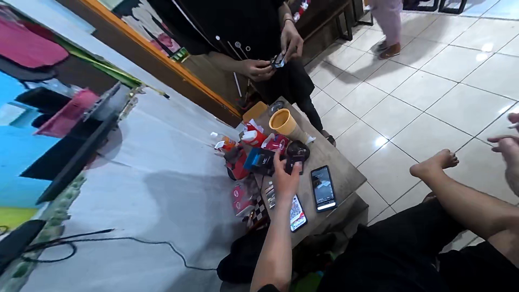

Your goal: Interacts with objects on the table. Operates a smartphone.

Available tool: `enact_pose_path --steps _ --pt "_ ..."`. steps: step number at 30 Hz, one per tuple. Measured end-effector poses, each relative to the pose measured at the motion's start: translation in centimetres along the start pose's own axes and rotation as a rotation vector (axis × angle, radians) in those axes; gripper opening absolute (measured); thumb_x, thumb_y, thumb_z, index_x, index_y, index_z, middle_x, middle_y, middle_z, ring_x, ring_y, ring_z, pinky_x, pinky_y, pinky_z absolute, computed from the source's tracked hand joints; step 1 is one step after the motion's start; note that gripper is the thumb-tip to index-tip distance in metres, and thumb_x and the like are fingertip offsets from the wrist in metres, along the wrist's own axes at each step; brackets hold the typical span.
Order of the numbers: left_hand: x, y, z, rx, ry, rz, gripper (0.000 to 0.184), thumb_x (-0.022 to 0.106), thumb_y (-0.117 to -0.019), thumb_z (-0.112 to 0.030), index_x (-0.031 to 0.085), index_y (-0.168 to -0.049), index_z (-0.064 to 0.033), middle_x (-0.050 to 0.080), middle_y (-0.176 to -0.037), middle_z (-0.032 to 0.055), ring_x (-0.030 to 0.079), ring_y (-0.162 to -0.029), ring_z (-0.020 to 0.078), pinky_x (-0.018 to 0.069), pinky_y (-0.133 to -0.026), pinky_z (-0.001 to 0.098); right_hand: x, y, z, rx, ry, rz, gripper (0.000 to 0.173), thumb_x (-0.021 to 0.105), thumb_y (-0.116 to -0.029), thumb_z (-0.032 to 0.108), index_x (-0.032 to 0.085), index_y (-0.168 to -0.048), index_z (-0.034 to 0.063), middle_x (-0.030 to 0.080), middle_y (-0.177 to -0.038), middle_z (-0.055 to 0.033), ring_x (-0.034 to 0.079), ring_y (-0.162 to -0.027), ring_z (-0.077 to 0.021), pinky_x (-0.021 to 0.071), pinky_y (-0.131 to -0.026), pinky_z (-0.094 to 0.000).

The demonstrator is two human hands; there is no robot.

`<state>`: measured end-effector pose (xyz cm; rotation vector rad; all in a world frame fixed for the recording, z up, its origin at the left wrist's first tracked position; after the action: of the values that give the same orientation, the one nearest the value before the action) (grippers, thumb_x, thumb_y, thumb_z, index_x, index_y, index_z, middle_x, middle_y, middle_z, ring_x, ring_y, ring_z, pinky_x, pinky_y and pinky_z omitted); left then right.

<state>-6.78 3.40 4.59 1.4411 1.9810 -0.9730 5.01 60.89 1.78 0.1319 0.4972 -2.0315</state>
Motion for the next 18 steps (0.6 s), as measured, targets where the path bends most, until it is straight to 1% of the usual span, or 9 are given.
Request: enact_pose_path --steps 2,4,5,7,9,10,13,16,18 --pt "2.5 2.7 -5.0 0.172 0.342 0.134 0.078 0.072 -0.0944 -0.026 0.030 -0.159 -0.0211 0.065 -0.130 0.0108 0.068 -0.110 0.0217 0.0597 -0.091 0.0435 2.0 1.1 2.6 -0.253 -0.050 0.110 0.061 0.052 -0.1060 0.026 0.029 -0.161 0.0163 0.052 -0.150 -0.0113 0.063 -0.123 -0.0232 0.0557 -0.102 -0.0424" --pt "5.9 6.0 -9.4 0.271 0.666 0.345 0.073 0.070 -0.0945 -0.014 0.034 -0.158 -0.0140 0.066 -0.129 0.0135 0.069 -0.109 0.0254 0.0604 -0.092 0.0445 5.4 3.1 5.8 -0.326 -0.166 0.190 0.066 0.059 -0.1025 0.030 0.029 -0.161 0.0205 0.056 -0.145 -0.0087 0.065 -0.117 -0.0221 0.0596 -0.092 -0.0408" --pt "7.6 7.7 -11.2 0.307 0.766 0.453 0.069 0.068 -0.0956 -0.012 0.036 -0.156 -0.0094 0.066 -0.129 0.0155 0.069 -0.109 0.0270 0.0599 -0.092 0.0451 7.4 4.2 6.5 -0.334 -0.241 0.239 0.070 0.064 -0.1000 0.030 0.030 -0.161 0.0225 0.057 -0.145 -0.0077 0.065 -0.117 -0.0232 0.0604 -0.092 -0.0419" --pt "10.4 10.9 -14.1 0.365 0.880 0.628 0.062 0.066 -0.0980 -0.014 0.040 -0.151 0.0030 0.065 -0.130 0.0190 0.068 -0.112 0.0275 0.0585 -0.096 0.0444 11.3 5.9 7.9 -0.339 -0.402 0.330 0.075 0.073 -0.0958 0.031 0.034 -0.160 0.0221 0.052 -0.151 -0.0066 0.058 -0.131 -0.0271 0.0551 -0.105 -0.0474" --pt "12.0 13.4 -16.2 0.394 0.942 0.740 0.058 0.066 -0.0984 -0.013 0.043 -0.146 0.0109 0.064 -0.131 0.0212 0.067 -0.114 0.0268 0.0574 -0.099 0.0434 13.6 6.9 9.1 -0.344 -0.533 0.350 0.075 0.077 -0.0929 0.026 0.040 -0.157 0.0156 0.050 -0.154 -0.0094 0.055 -0.136 -0.0308 0.0522 -0.110 -0.0514" --pt "12.5 14.2 -16.7 0.394 0.952 0.769 0.057 0.066 -0.0983 -0.013 0.045 -0.145 0.0121 0.064 -0.132 0.0213 0.067 -0.115 0.0264 0.0571 -0.100 0.0426 14.3 7.1 9.2 -0.319 -0.590 0.352 0.074 0.077 -0.0925 0.020 0.041 -0.157 0.0136 0.051 -0.154 -0.0109 0.057 -0.134 -0.0318 0.0540 -0.109 -0.0510" --pt "13.3 15.3 -16.9 0.377 0.948 0.789 0.055 0.066 -0.0986 -0.012 0.046 -0.144 0.0124 0.063 -0.132 0.0216 0.067 -0.116 0.0262 0.0566 -0.101 0.0416 15.0 7.4 8.7 -0.217 -0.736 0.325 0.066 0.072 -0.0925 0.002 0.046 -0.153 0.0101 0.059 -0.144 -0.0148 0.070 -0.114 -0.0344 0.0643 -0.093 -0.0491" --pt "14.1 15.8 -16.3 0.359 0.906 0.800 0.058 0.066 -0.0984 -0.011 0.043 -0.148 0.0085 0.063 -0.133 0.0207 0.066 -0.116 0.0266 0.0570 -0.100 0.0422 15.3 7.5 7.3 -0.112 -0.849 0.324 0.060 0.069 -0.0936 -0.001 0.050 -0.150 0.0094 0.056 -0.146 -0.0166 0.068 -0.118 -0.0381 0.0633 -0.095 -0.0508" --pt "14.7 16.1 -15.8 0.348 0.879 0.809 0.061 0.067 -0.0967 -0.009 0.040 -0.150 0.0048 0.063 -0.132 0.0198 0.067 -0.114 0.0274 0.0582 -0.098 0.0435 15.9 7.5 5.7 0.026 -0.962 0.320 0.056 0.066 -0.0962 0.000 0.051 -0.149 0.0115 0.054 -0.148 -0.0163 0.068 -0.117 -0.0376 0.0629 -0.093 -0.0513"
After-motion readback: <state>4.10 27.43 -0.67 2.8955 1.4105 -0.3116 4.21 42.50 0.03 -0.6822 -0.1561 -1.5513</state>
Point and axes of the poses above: each hand's wrist, its own y-axis away from the middle knuckle, its own x-axis out of the palm, z = x × y, the point moved 10 cm from there along -y, towards the middle knuckle
